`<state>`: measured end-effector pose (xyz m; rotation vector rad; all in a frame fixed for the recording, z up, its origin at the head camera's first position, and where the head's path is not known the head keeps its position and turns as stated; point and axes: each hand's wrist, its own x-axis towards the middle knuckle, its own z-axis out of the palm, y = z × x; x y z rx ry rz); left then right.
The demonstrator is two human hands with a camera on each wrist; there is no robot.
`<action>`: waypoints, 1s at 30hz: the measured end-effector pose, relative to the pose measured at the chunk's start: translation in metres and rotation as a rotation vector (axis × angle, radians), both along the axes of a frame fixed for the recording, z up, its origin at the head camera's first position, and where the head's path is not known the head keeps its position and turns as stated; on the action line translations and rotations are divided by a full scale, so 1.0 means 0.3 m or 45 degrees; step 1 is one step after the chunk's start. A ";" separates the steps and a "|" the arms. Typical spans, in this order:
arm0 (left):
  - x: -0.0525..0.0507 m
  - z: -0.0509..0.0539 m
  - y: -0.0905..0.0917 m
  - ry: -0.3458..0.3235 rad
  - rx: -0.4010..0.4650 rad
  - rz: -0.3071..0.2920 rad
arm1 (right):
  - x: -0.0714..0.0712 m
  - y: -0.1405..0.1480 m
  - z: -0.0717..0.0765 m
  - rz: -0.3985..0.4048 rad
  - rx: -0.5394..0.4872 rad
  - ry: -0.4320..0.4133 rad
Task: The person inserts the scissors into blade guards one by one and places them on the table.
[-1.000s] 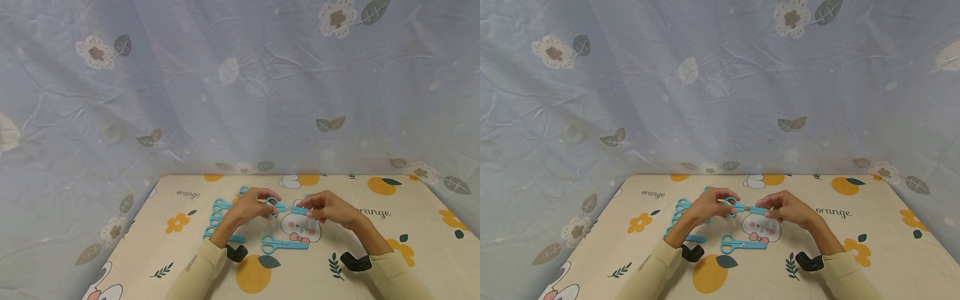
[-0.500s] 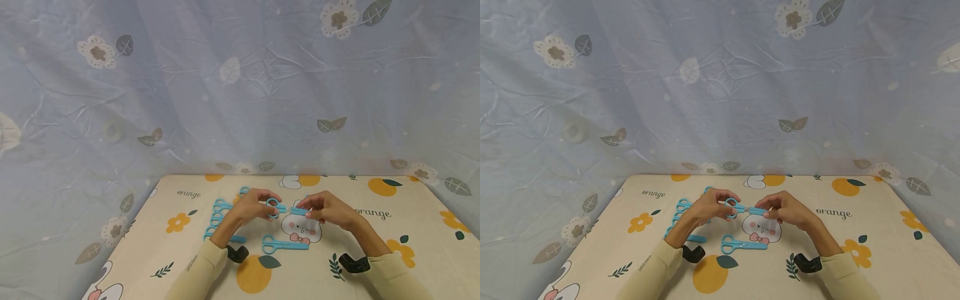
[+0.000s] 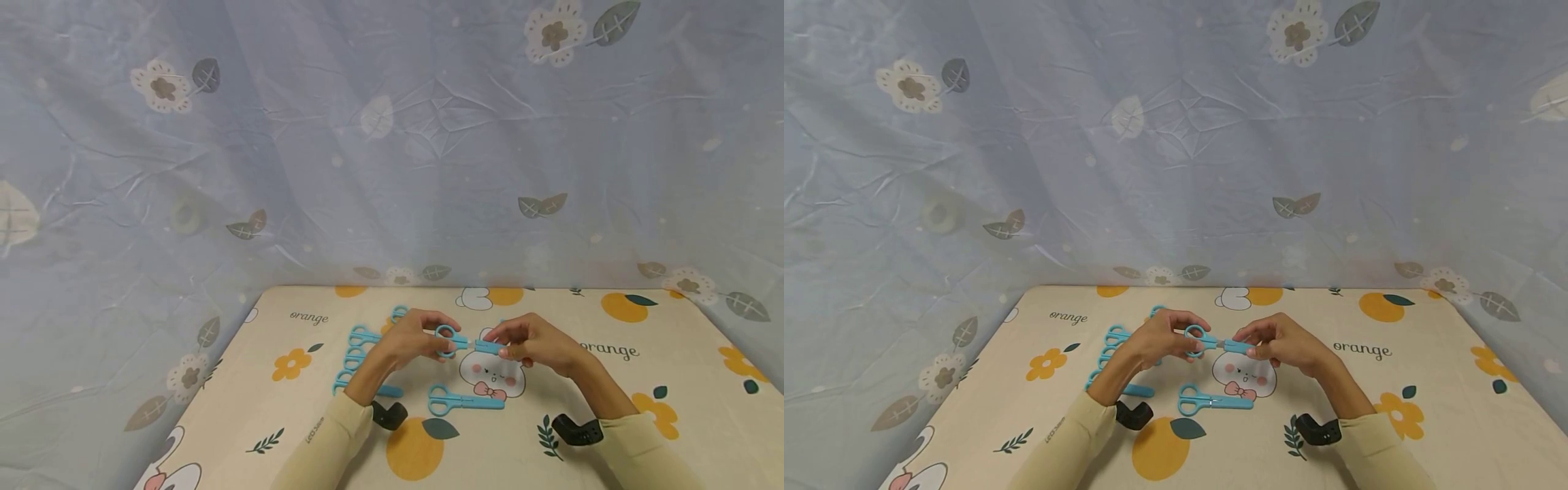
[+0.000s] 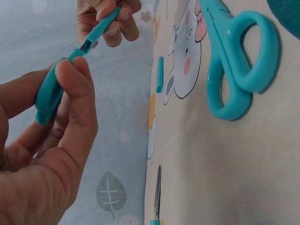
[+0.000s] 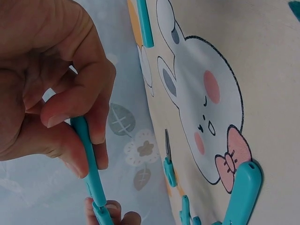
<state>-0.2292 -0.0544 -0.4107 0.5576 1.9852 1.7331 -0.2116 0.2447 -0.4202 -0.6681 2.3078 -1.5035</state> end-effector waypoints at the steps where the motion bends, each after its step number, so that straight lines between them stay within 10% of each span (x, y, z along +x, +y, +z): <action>1: 0.000 -0.001 0.000 0.004 0.002 0.000 | -0.001 0.000 0.000 0.001 -0.004 -0.009; 30: -0.005 0.002 0.014 0.013 -0.002 0.021 | -0.007 -0.018 0.010 -0.041 0.024 -0.035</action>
